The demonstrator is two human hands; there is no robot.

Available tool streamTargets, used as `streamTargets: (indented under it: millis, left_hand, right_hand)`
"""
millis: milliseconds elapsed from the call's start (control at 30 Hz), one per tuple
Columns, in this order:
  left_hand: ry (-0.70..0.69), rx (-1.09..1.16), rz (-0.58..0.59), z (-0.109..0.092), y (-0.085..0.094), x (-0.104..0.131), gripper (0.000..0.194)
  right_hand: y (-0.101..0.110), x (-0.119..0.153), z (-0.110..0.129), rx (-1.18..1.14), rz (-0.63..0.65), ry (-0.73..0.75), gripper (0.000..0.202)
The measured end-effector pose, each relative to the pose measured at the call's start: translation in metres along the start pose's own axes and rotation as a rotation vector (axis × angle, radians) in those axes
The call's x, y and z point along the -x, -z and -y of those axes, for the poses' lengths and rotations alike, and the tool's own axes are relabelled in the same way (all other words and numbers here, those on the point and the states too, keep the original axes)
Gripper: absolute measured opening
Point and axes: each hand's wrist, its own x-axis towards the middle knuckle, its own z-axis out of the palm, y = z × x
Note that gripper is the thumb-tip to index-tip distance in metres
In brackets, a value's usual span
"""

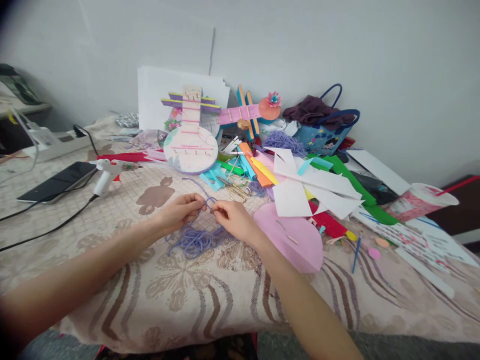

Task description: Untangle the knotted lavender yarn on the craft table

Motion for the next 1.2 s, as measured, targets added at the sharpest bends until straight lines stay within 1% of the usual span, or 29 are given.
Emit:
streamTargets:
  millis: [67,200,267,333,400,467,567,633,767,900,1067,1200]
  left_hand:
    - [-0.003,-0.016,0.010,0.003,0.001,-0.001,0.025]
    - [-0.027,-0.065,0.032,0.008,0.001,-0.004,0.026]
    - [-0.055,-0.126,0.018,0.009,0.000,-0.003,0.025]
    - [-0.091,-0.220,-0.012,0.008,-0.002,-0.002,0.022]
    - [-0.121,-0.317,-0.046,0.007,-0.004,-0.001,0.020]
    - [-0.143,-0.396,-0.065,0.006,-0.004,0.000,0.017]
    - [-0.190,-0.479,-0.074,0.008,-0.003,-0.001,0.014]
    - [-0.242,-0.515,-0.077,0.009,-0.002,-0.002,0.012]
    - [-0.296,-0.550,-0.070,0.011,0.000,-0.002,0.012]
    - [-0.293,-0.557,-0.066,0.008,-0.001,-0.001,0.011]
    - [-0.301,-0.554,-0.058,0.007,-0.002,0.000,0.010]
    - [-0.284,-0.525,-0.063,0.007,-0.002,0.000,0.009]
  right_hand:
    - [0.000,0.000,-0.002,-0.042,0.038,-0.020,0.018]
    - [-0.004,-0.004,-0.004,-0.247,0.002,-0.093,0.028]
    - [-0.008,-0.006,-0.003,-0.334,0.012,-0.105,0.023]
    - [-0.011,-0.008,-0.002,-0.361,0.017,-0.104,0.018]
    - [-0.012,-0.008,0.000,-0.327,0.009,-0.101,0.017]
    - [-0.012,-0.007,0.000,-0.244,-0.015,-0.083,0.017]
    - [-0.011,-0.007,-0.002,-0.113,-0.067,-0.035,0.018]
    - [-0.011,-0.008,-0.003,-0.081,-0.089,-0.026,0.018]
    - [-0.013,-0.008,-0.003,-0.141,-0.083,-0.036,0.015]
    - [-0.015,-0.009,-0.003,-0.284,-0.081,-0.054,0.014]
    - [-0.017,-0.010,-0.006,-0.448,-0.060,-0.117,0.018]
    - [-0.016,-0.009,-0.005,-0.487,-0.053,-0.152,0.020]
